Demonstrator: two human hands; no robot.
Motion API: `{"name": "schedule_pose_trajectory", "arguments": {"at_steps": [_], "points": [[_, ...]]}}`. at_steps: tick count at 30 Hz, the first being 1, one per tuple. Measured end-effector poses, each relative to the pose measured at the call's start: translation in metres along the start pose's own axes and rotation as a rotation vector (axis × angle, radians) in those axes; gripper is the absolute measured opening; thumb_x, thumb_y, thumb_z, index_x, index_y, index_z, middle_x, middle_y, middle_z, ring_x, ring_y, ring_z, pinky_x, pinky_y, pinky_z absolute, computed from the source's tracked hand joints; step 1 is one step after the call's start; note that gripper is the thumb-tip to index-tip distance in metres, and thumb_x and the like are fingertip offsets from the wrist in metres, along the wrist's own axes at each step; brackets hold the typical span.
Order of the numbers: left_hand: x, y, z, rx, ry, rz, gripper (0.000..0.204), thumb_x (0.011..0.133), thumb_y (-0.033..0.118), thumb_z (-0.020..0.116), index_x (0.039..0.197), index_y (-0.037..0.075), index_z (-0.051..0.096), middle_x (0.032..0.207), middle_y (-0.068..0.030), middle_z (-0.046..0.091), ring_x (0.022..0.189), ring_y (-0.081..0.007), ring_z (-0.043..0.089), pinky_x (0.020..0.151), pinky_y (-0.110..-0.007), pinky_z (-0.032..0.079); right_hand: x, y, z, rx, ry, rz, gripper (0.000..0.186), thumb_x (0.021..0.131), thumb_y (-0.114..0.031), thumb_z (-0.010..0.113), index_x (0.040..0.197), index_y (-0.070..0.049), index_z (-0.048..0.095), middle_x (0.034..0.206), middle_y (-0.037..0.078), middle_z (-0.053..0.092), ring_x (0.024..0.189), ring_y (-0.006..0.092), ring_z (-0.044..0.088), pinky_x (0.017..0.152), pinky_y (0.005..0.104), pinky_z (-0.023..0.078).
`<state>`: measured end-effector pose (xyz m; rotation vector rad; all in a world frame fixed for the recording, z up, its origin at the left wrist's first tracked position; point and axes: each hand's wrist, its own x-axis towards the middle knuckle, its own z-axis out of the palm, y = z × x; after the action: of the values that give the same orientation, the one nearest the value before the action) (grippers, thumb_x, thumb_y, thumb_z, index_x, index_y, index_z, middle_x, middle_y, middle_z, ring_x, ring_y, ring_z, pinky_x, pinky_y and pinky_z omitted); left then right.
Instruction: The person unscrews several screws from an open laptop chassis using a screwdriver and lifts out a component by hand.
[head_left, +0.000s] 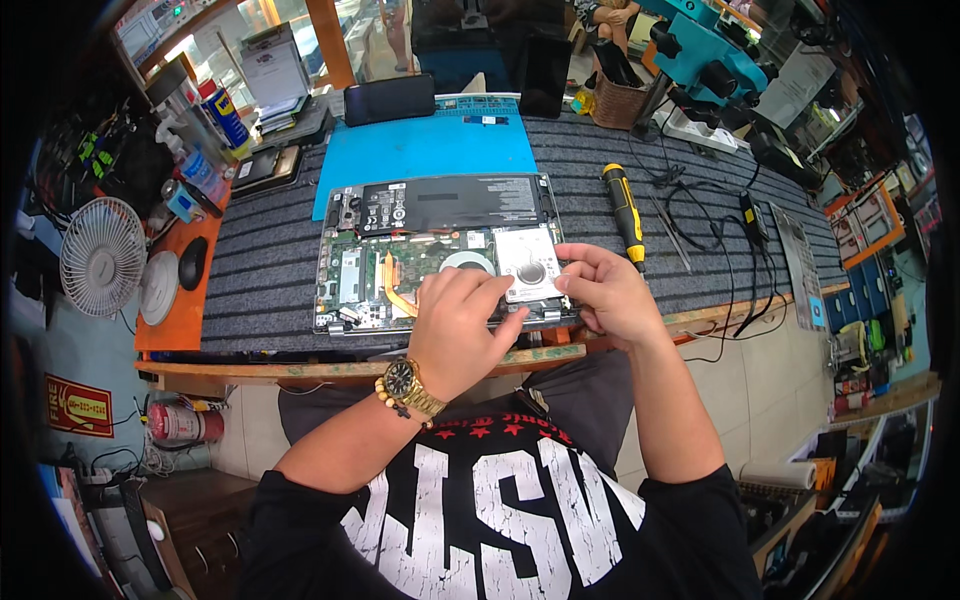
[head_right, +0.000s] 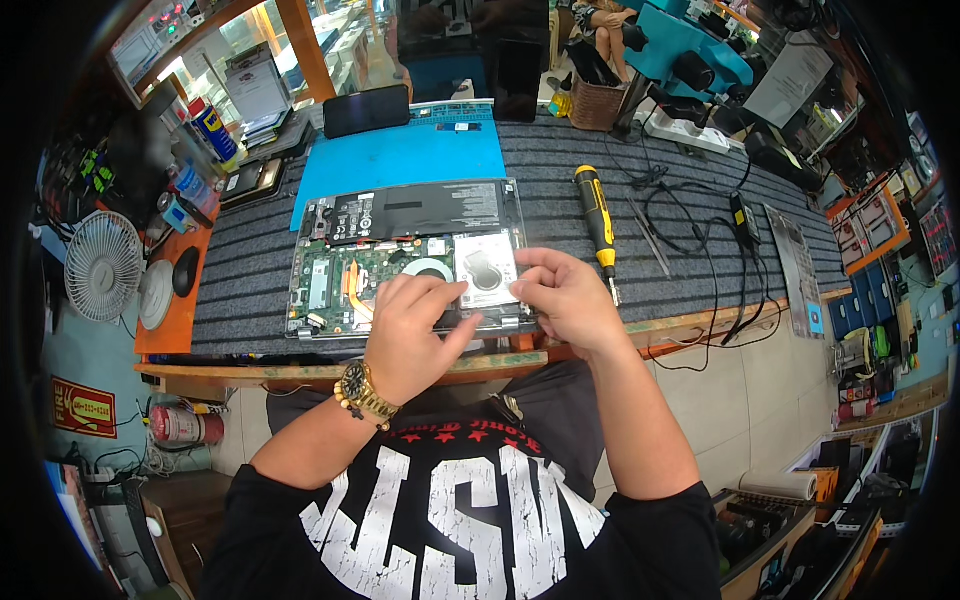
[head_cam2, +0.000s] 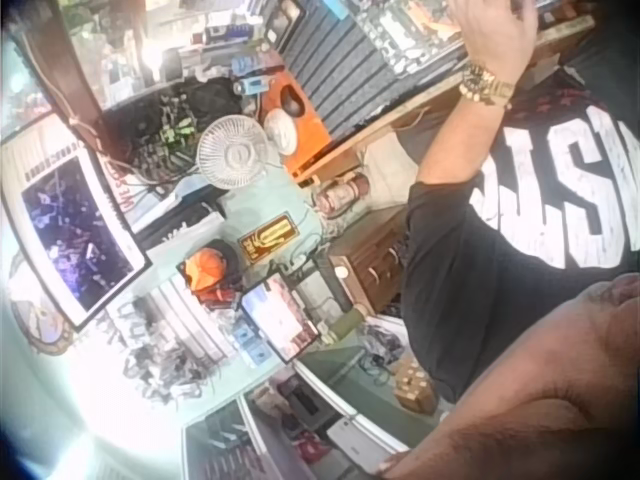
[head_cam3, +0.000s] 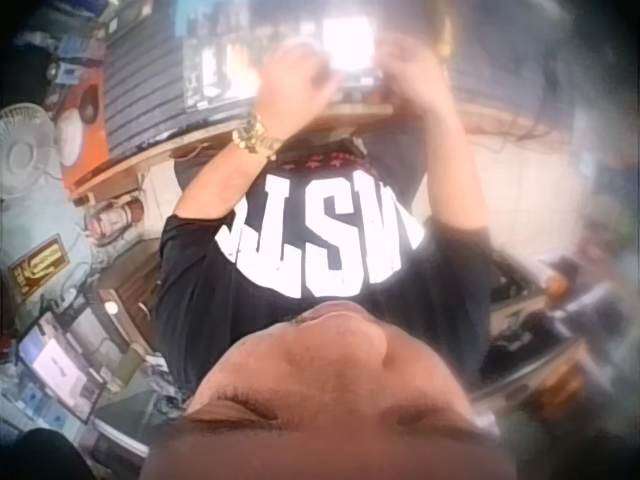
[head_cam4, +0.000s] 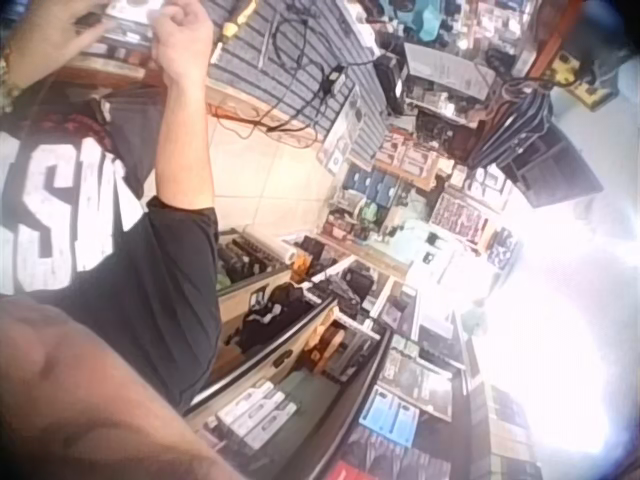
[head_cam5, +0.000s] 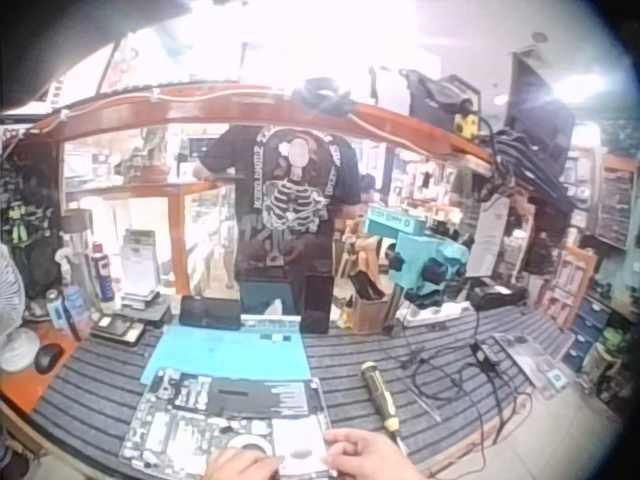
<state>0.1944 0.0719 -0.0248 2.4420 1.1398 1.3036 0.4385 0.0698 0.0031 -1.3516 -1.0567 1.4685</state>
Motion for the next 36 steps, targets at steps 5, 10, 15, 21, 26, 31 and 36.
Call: {"name": "schedule_pose_trajectory", "arguments": {"at_steps": [5,10,15,21,26,31,36], "points": [[0.018,-0.007,-0.011,-0.043,-0.113,-0.014,0.033,0.086,0.025,0.091,0.109,0.003,0.081,0.095,-0.011,0.074,0.093,-0.0312,0.069,0.089,-0.045,0.05,0.0,0.0,-0.004,0.025,-0.003,0.001,0.044,0.099,-0.001,0.075,0.14,0.007,0.062,0.086,0.0,0.07,0.05,0.0031,0.049,0.043,0.0221,0.037],[0.07,-0.05,-0.003,-0.071,-0.3,0.012,0.023,0.097,0.021,0.078,0.108,0.002,0.082,0.095,-0.0157,0.077,0.086,-0.0337,0.071,0.082,-0.045,0.056,0.0,0.001,-0.002,0.006,-0.027,-0.015,0.044,0.099,0.0,0.074,0.141,0.006,0.062,0.086,-0.002,0.069,0.05,0.0029,0.048,0.044,0.0217,0.037],[0.127,-0.075,0.02,-0.269,-0.548,-0.085,0.025,0.1,0.021,0.072,0.116,0.003,0.082,0.1,-0.0163,0.081,0.091,-0.0293,0.076,0.089,-0.041,0.06,0.002,0.004,-0.005,0.012,-0.038,-0.044,0.045,0.099,0.0,0.075,0.141,0.004,0.062,0.084,-0.004,0.066,0.051,0.0025,0.048,0.044,0.0212,0.037],[0.178,-0.076,0.032,-0.193,-0.994,-0.217,0.026,0.103,0.025,0.07,0.119,0.007,0.082,0.084,-0.0027,0.076,0.078,-0.0143,0.07,0.069,-0.034,0.055,0.001,0.003,-0.003,0.056,-0.024,-0.036,0.044,0.1,0.002,0.073,0.141,0.005,0.06,0.085,-0.004,0.066,0.053,0.0027,0.049,0.045,0.0209,0.038],[0.19,-0.078,0.031,-0.411,-1.195,-0.449,0.027,0.102,0.021,0.072,0.123,0.004,0.077,0.074,0.003,0.064,0.058,-0.0072,0.053,0.053,-0.027,0.042,0.002,0.009,-0.007,0.115,0.013,-0.054,0.039,0.101,0.002,0.07,0.139,0.007,0.06,0.087,-0.002,0.065,0.053,0.0035,0.051,0.044,0.0209,0.039],[0.187,-0.087,0.036,-0.502,-1.212,-0.477,0.029,0.1,0.02,0.075,0.123,0.003,0.075,0.072,0.0034,0.063,0.052,-0.0067,0.05,0.05,-0.026,0.039,0.004,0.011,-0.007,0.123,0.018,-0.059,0.039,0.101,0.002,0.07,0.139,0.008,0.06,0.088,-0.002,0.065,0.053,0.0036,0.052,0.043,0.0212,0.039],[0.188,-0.086,0.041,-0.446,-1.199,-0.447,0.029,0.098,0.021,0.076,0.12,0.003,0.075,0.072,0.0031,0.064,0.055,-0.0072,0.055,0.051,-0.025,0.042,0.007,0.01,-0.009,0.116,0.012,-0.042,0.04,0.101,0.001,0.071,0.139,0.008,0.061,0.089,-0.001,0.066,0.053,0.0036,0.052,0.043,0.0216,0.039]]}}
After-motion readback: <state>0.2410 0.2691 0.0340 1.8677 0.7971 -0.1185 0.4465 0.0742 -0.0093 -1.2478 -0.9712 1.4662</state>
